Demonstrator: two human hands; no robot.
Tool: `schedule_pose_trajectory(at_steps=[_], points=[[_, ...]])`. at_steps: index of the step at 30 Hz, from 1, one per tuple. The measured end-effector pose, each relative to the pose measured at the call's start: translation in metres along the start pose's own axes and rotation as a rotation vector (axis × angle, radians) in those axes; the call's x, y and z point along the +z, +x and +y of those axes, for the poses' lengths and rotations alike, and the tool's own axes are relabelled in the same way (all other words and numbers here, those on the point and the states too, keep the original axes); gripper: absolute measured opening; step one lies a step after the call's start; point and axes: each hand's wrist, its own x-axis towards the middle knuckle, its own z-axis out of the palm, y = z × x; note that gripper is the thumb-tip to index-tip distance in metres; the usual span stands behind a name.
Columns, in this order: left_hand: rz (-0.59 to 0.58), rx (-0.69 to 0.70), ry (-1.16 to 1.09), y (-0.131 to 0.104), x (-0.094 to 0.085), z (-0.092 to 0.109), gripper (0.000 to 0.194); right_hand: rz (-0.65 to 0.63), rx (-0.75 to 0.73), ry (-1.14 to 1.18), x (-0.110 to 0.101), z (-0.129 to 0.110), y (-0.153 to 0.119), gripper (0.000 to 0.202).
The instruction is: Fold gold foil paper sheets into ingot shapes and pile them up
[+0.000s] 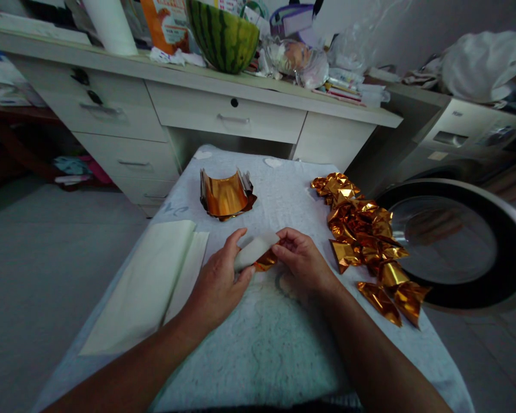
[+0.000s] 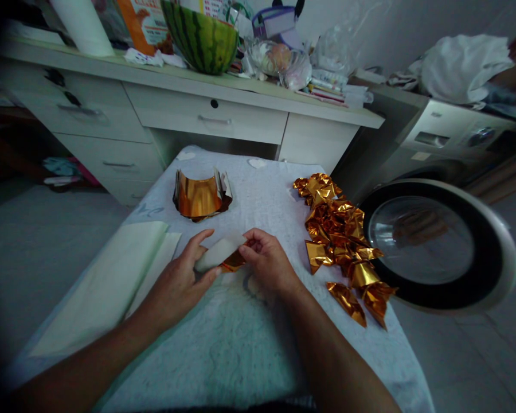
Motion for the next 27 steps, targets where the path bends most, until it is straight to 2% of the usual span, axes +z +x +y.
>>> schedule_pose_trajectory(at_steps=[3,6,10,13,15,19,24,27], points=[[0.075,-0.054,-0.202,0.002,-0.003,-0.001,0.055,-0.005,0.038,0.097,-0.001,-0.004,-0.001,0.021],[0.15,-0.078,-0.431,0.004,-0.005,-0.003,0.056,-0.038,0.088,0.137,-0.001,-0.006,-0.003,0.024],[0.22,-0.113,-0.667,0.006,-0.007,0.0,0.058,-0.126,0.129,0.138,-0.002,-0.005,-0.007,0.033],[0.325,-0.12,-0.773,0.008,-0.008,0.002,0.049,-0.199,0.142,0.149,-0.002,-0.006,-0.01,0.038],[0.354,-0.132,-0.811,0.008,-0.008,0.002,0.037,-0.231,0.145,0.136,-0.002,-0.007,-0.013,0.037],[0.275,-0.187,-0.784,0.008,-0.008,-0.002,0.019,-0.207,0.156,0.102,0.0,-0.01,-0.015,0.035],[0.234,-0.169,-0.683,0.007,-0.006,-0.002,0.01,-0.065,0.104,0.155,0.007,-0.007,-0.014,0.031],[0.209,-0.137,-0.625,0.007,-0.004,-0.003,0.013,-0.025,0.064,0.169,0.011,-0.001,-0.012,0.03]])
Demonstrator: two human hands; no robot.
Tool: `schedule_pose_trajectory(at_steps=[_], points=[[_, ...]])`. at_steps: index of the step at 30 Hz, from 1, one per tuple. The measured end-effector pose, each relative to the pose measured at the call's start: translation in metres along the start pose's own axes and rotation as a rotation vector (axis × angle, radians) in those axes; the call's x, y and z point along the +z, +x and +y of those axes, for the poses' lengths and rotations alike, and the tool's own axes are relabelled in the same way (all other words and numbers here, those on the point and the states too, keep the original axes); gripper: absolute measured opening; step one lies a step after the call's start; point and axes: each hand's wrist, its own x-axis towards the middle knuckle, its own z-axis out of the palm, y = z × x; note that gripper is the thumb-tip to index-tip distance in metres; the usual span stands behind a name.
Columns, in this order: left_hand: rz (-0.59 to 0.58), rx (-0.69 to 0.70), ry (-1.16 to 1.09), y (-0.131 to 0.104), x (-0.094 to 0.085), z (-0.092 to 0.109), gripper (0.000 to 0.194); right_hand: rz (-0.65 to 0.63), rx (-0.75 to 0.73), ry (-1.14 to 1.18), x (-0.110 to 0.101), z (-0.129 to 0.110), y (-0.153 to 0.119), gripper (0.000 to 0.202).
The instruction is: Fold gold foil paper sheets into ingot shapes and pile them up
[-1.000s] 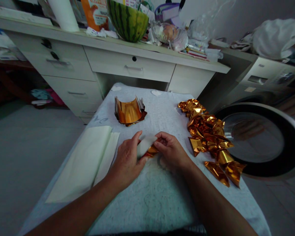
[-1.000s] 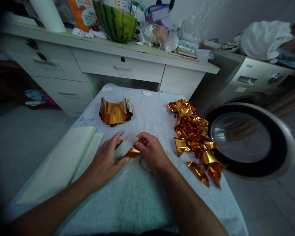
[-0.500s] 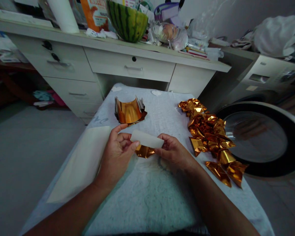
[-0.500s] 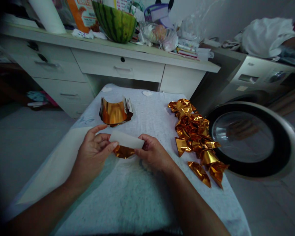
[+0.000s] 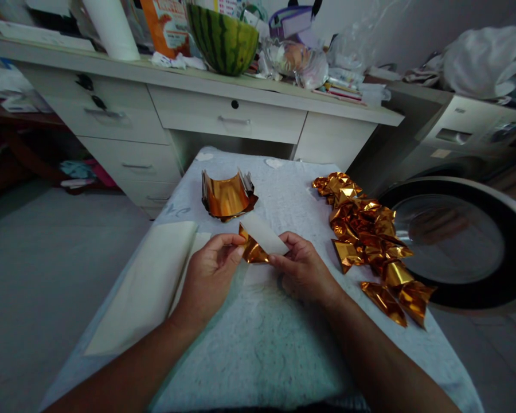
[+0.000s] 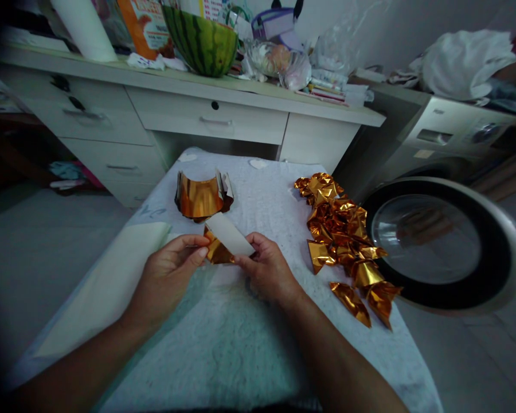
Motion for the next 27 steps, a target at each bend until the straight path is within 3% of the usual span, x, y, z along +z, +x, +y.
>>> schedule_pose_trajectory(at_steps=[5,7,11,15,17,20,23,27], points=[[-0.046,0.09,0.135,-0.0002,-0.0008,-0.0038,0.022,-0.035,-0.023,-0.168,0.0028,0.0046,-0.001,0.075],[-0.073,0.137,0.166,-0.0008,-0.0005,-0.005,0.028,-0.023,-0.028,-0.23,0.0033,0.0046,-0.0017,0.083],[-0.085,0.207,0.2,-0.0004,0.0008,-0.0072,0.037,-0.049,-0.026,-0.251,0.0026,0.0045,-0.0015,0.081],[-0.096,0.161,0.156,0.003,0.0,-0.0075,0.038,-0.016,-0.131,-0.293,-0.0014,0.004,-0.0011,0.059],[-0.119,0.112,0.105,0.0049,-0.001,-0.0066,0.04,0.04,-0.247,-0.447,-0.0039,0.003,-0.0017,0.056],[-0.131,0.081,0.089,0.0064,-0.0023,-0.0037,0.043,0.018,-0.393,-0.776,-0.0055,0.0008,-0.0034,0.071],[-0.111,0.093,0.142,0.0068,-0.0031,0.0001,0.041,-0.035,-0.426,-0.988,-0.0043,0.0003,-0.0045,0.072],[-0.101,0.115,0.193,0.0075,-0.0038,0.0023,0.041,-0.004,-0.435,-1.085,-0.003,0.0038,-0.0045,0.063]])
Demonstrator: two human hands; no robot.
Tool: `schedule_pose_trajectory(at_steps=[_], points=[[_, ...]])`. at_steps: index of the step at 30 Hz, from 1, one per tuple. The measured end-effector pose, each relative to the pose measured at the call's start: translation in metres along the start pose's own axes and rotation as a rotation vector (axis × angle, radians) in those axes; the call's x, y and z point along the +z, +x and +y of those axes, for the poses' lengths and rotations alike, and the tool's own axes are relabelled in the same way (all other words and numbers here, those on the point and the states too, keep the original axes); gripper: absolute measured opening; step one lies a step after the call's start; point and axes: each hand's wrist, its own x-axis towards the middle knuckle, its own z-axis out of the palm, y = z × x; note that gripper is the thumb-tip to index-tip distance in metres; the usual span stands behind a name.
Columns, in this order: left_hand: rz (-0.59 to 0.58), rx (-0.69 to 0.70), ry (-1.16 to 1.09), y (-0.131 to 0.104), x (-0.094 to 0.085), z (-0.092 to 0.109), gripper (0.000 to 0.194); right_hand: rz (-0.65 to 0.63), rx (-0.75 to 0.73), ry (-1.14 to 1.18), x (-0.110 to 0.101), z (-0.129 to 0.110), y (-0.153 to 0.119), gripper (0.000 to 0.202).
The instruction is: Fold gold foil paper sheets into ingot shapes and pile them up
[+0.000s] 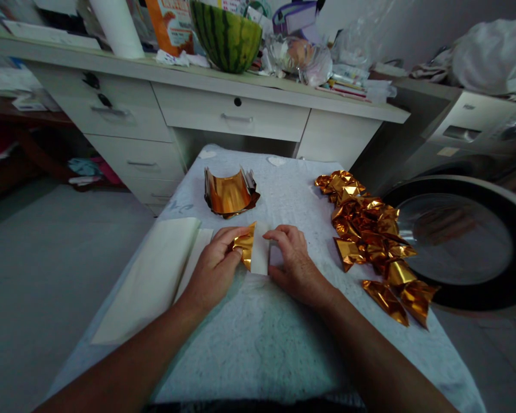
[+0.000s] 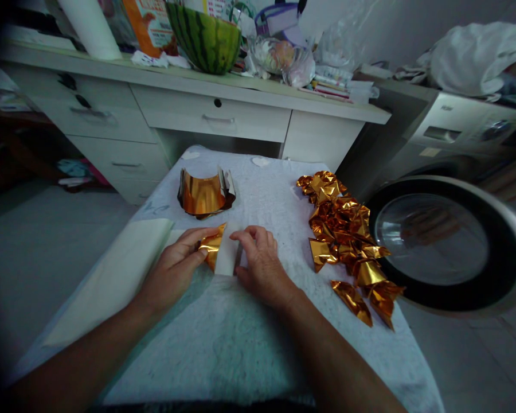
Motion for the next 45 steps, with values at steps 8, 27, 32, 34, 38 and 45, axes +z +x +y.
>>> schedule_pose_trajectory(at_steps=[8,27,32,34,38,45], points=[[-0.12,0.077,0.207,0.001,0.002,-0.006,0.041,-0.094,-0.137,-0.015,-0.003,-0.003,0.0,0.036],[-0.201,0.339,0.677,-0.001,0.002,-0.022,0.034,-0.207,-0.264,0.035,-0.002,-0.001,0.001,0.029],[-0.245,0.318,0.667,0.0,0.002,-0.019,0.033,-0.156,-0.199,-0.023,-0.002,0.004,-0.002,0.036],[-0.249,0.321,0.671,0.0,0.001,-0.018,0.033,-0.155,-0.146,-0.061,-0.002,0.006,-0.003,0.047],[-0.258,0.336,0.669,0.0,0.001,-0.019,0.035,-0.178,-0.098,-0.086,-0.002,0.006,-0.003,0.057],[-0.308,0.35,0.735,0.001,0.001,-0.025,0.045,-0.16,-0.131,-0.066,-0.003,0.003,-0.002,0.042]])
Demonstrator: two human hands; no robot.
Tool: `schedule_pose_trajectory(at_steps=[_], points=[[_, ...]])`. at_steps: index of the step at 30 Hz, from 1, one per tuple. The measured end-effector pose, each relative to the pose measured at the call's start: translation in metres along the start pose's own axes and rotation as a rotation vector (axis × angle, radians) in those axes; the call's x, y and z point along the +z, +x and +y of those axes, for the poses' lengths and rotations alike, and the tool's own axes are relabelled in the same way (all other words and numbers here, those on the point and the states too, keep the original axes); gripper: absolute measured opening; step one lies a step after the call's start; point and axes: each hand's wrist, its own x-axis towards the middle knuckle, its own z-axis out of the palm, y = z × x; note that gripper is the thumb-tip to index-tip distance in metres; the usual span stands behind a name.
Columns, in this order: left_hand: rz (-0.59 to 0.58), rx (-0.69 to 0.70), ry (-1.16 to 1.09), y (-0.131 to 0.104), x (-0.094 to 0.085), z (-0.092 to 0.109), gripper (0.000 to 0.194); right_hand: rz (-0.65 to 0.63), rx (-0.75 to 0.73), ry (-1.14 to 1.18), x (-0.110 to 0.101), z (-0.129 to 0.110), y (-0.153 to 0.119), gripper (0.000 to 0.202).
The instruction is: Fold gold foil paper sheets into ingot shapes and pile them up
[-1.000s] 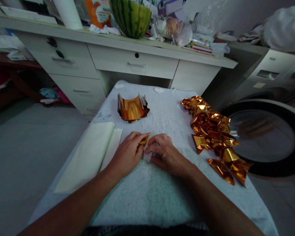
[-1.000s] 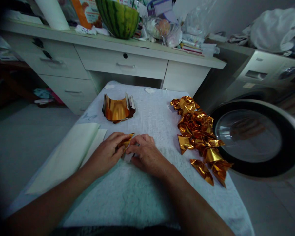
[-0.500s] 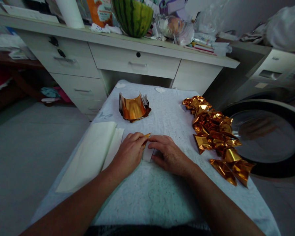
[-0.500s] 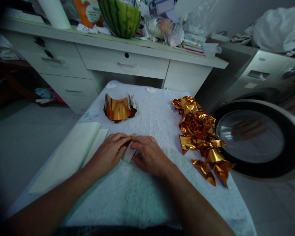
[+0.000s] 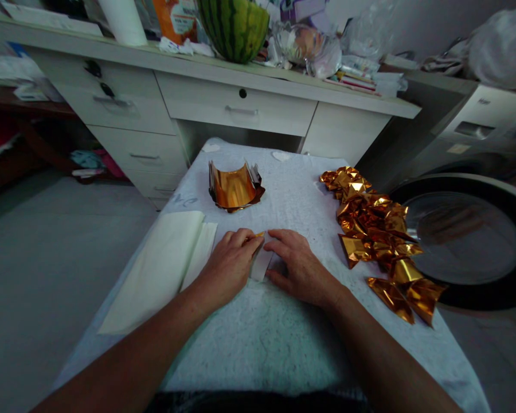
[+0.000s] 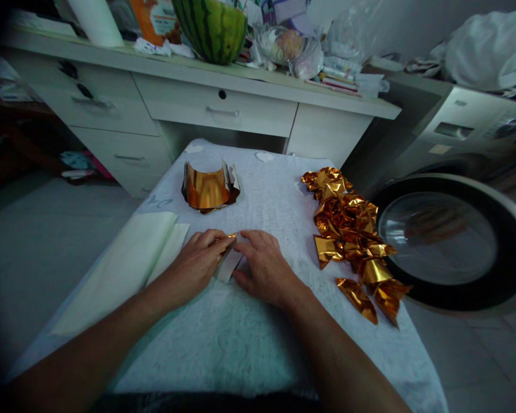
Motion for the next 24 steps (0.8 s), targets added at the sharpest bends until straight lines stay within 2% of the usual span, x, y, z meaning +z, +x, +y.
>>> schedule_pose_trajectory(at_steps=[3,11,15,19,24], points=[[-0.03,0.001,-0.008,0.0,0.0,-0.003,0.042,-0.014,-0.055,0.011,-0.002,-0.003,0.001,0.028],[-0.101,-0.019,-0.106,0.002,-0.015,0.001,0.041,-0.034,-0.07,0.043,-0.001,-0.005,0.002,0.02],[-0.119,-0.017,-0.173,0.001,-0.021,0.001,0.047,-0.062,-0.087,0.082,0.001,-0.006,0.002,0.013],[-0.115,-0.004,-0.196,0.0,-0.024,-0.001,0.049,-0.085,-0.003,0.082,0.002,-0.01,0.006,0.012],[-0.187,-0.029,-0.178,0.001,-0.027,0.002,0.042,-0.06,0.156,0.089,0.008,-0.019,0.013,0.007]])
